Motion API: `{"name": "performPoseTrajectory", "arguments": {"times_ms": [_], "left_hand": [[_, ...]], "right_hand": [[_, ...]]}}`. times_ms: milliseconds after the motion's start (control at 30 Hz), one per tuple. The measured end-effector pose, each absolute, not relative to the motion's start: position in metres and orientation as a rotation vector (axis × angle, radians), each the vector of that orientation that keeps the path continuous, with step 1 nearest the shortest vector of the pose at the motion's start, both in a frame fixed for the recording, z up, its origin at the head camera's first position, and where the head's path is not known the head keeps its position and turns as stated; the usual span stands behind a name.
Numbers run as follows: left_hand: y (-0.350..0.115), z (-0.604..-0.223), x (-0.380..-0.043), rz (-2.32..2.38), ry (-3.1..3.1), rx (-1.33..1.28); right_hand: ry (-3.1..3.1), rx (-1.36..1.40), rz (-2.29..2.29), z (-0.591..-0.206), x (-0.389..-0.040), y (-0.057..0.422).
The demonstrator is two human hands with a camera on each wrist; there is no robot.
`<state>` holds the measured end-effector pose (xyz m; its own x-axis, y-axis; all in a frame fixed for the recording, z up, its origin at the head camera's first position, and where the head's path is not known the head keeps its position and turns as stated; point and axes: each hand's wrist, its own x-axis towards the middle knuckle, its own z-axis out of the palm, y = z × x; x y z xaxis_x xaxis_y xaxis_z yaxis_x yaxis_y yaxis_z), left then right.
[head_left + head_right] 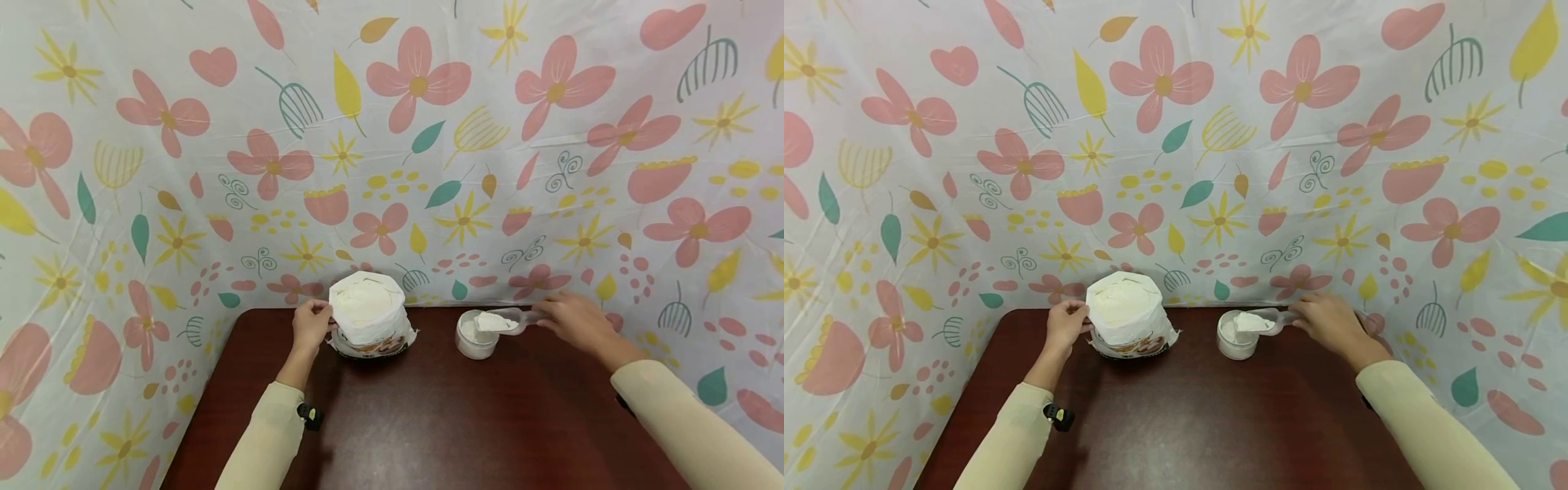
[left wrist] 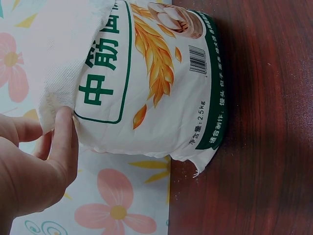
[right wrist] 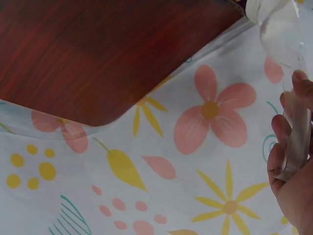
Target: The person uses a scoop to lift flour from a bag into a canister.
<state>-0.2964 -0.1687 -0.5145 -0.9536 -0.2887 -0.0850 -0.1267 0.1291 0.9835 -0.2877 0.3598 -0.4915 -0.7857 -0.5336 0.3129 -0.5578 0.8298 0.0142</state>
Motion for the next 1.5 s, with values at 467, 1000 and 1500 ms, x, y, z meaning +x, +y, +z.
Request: {"name": "performPoseTrajectory", "arguments": {"times_ms": [467, 1000, 1500], "left_hand": [[-0.169, -0.514, -0.297, -1.941, -2.27, 0.405], [-0.169, -0.514, -0.296, -1.938, -2.277, 0.397], [-0.169, -0.514, -0.297, -1.938, -2.278, 0.405]], "right_hand": [[-2.585, 0.985, -0.062, -0.48, -0.304, 0.345], [-2.597, 1.006, -0.245, -0.466, -0.313, 0.332], [-2.609, 1.012, -0.419, -0.456, -0.322, 0.322]]}}
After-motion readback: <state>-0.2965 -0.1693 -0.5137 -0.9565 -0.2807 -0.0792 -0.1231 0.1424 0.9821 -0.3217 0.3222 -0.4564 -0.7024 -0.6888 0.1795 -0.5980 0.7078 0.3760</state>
